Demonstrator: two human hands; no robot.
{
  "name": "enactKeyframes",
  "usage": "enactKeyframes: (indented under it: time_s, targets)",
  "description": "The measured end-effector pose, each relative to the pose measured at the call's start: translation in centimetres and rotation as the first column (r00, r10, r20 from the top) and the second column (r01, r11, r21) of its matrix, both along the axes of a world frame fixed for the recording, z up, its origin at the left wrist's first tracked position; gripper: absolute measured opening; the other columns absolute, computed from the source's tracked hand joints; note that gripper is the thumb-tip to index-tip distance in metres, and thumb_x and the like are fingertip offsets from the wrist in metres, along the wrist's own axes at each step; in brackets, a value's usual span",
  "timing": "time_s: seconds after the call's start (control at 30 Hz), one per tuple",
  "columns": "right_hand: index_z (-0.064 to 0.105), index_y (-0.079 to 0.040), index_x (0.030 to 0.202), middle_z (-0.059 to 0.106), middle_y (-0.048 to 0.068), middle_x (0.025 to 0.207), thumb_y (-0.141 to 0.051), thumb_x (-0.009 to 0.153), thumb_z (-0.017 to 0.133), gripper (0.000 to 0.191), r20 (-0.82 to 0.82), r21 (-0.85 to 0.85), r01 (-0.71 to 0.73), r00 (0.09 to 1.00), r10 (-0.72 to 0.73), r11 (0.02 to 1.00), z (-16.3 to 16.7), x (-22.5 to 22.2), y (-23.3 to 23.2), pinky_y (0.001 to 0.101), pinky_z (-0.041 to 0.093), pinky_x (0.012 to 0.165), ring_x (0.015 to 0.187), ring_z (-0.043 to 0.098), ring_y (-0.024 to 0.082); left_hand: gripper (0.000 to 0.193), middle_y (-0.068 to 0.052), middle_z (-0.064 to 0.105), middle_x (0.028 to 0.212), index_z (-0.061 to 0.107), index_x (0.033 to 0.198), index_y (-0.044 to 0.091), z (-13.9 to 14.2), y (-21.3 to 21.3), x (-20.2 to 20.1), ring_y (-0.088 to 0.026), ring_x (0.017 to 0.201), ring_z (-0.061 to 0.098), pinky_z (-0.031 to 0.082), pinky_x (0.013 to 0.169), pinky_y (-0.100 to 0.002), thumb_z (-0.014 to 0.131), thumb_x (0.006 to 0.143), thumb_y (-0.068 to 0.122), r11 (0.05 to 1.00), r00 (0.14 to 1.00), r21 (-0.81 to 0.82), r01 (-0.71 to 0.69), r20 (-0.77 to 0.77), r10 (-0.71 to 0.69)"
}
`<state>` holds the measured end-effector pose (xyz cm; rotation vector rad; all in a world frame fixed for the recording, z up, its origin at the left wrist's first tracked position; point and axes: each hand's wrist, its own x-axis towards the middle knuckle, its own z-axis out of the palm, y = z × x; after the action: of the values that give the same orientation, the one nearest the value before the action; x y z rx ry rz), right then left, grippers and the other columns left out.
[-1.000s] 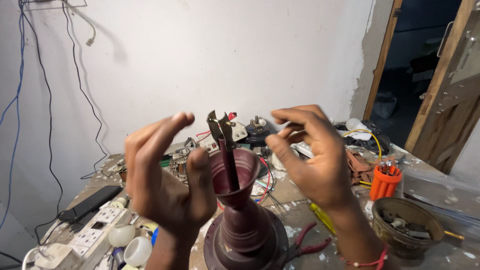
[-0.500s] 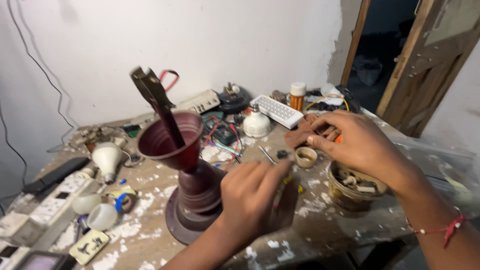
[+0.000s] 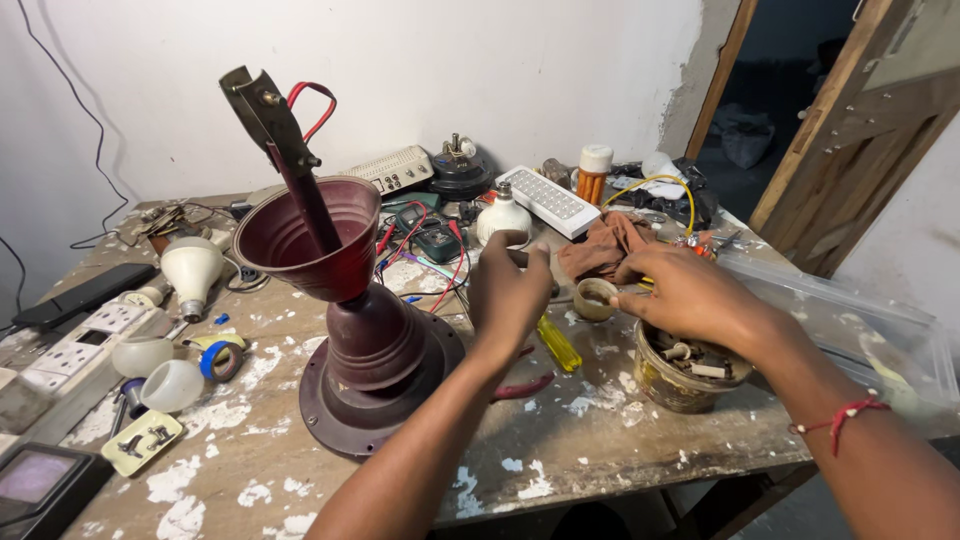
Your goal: The person repairs a maroon lamp holder at a cluttered workbench. They first handle a multimeter and wires on the bench, then thread a red wire through a metal bracket, fit the bracket onto the lamp's central tube, and twist a nut onto the bracket to secure it, picking small fasteners from a bowl.
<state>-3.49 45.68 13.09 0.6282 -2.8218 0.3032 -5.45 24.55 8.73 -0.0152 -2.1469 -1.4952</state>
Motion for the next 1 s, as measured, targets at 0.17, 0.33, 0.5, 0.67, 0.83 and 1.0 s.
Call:
enactKeyframes:
  time_s: [0.17,0.33,0.5,0.67,0.83,1.0]
  targets:
    - [0.072,-0.009,0.110,0.072,0.012,0.113,-0.033,0.084,0.073,0.035,0.056,0.068,-0.002,0.998,-0.002,0.998,-0.3,-3.5,-1.0,0.0419,0.052,0.095,0.110,0.066,0.029,0.035,-0.012,0.073,0.094,0.061,0.117,0.003,-2.2,1.8,-1.3,-0.022,0.083,0.071,0.054,0.077,-0.037,0.068,0.088,0.022,0.911,0.991,0.401,-0.093,0.121,0.048]
    - [0.074,-0.013,0.108,0.071,0.012,0.103,-0.021,0.076,0.075,0.032,-0.013,0.177,-0.137,0.990,0.141,0.975,-1.3,-7.4,-2.9,0.0465,0.045,0.096,0.108,0.062,0.031,0.038,-0.010,0.070,0.093,0.056,0.121,0.004,-4.2,2.6,-2.3,-0.019,0.079,0.066,0.053,0.071,-0.033,0.064,0.085,0.013,0.813,0.985,0.581,-0.044,0.159,-0.060]
    - [0.069,-0.011,0.113,0.072,0.011,0.110,-0.020,0.082,0.072,0.032,0.097,0.165,-0.169,0.983,0.154,0.972,-3.8,-11.7,-4.5,0.0434,0.052,0.093,0.106,0.068,0.029,0.038,-0.009,0.067,0.093,0.056,0.123,0.004,-5.0,2.2,-3.3,-0.017,0.079,0.062,0.052,0.072,-0.032,0.065,0.086,0.012,0.760,0.981,0.650,-0.021,0.159,-0.108]
    - [0.068,-0.013,0.121,0.068,0.012,0.114,-0.019,0.077,0.076,0.045,0.125,0.205,-0.212,0.974,0.190,0.955,-5.2,-13.9,-6.3,0.0450,0.051,0.092,0.109,0.065,0.033,0.035,-0.006,0.068,0.091,0.056,0.121,0.005,-4.4,1.6,-3.4,-0.015,0.078,0.065,0.053,0.071,-0.030,0.063,0.087,0.013,0.790,0.981,0.610,-0.059,0.183,-0.067]
    - [0.069,-0.017,0.118,0.067,0.010,0.115,-0.028,0.085,0.072,0.035,0.130,0.416,-0.094,0.991,0.044,0.904,-4.9,-13.0,-7.6,0.0452,0.053,0.092,0.113,0.064,0.031,0.033,-0.007,0.067,0.089,0.055,0.120,0.005,-3.2,0.8,-3.2,-0.016,0.077,0.066,0.053,0.070,-0.031,0.063,0.089,0.014,0.786,0.980,0.616,-0.049,0.183,-0.082]
    - [0.071,-0.020,0.112,0.071,0.008,0.111,-0.024,0.087,0.067,0.026,0.129,0.414,-0.080,0.991,0.028,0.907,-4.5,-12.5,-8.1,0.0445,0.055,0.089,0.110,0.068,0.030,0.034,-0.006,0.068,0.090,0.054,0.120,0.006,-2.0,0.4,-1.9,-0.015,0.077,0.067,0.054,0.069,-0.031,0.066,0.090,0.018,0.792,0.981,0.611,-0.019,0.165,-0.104]
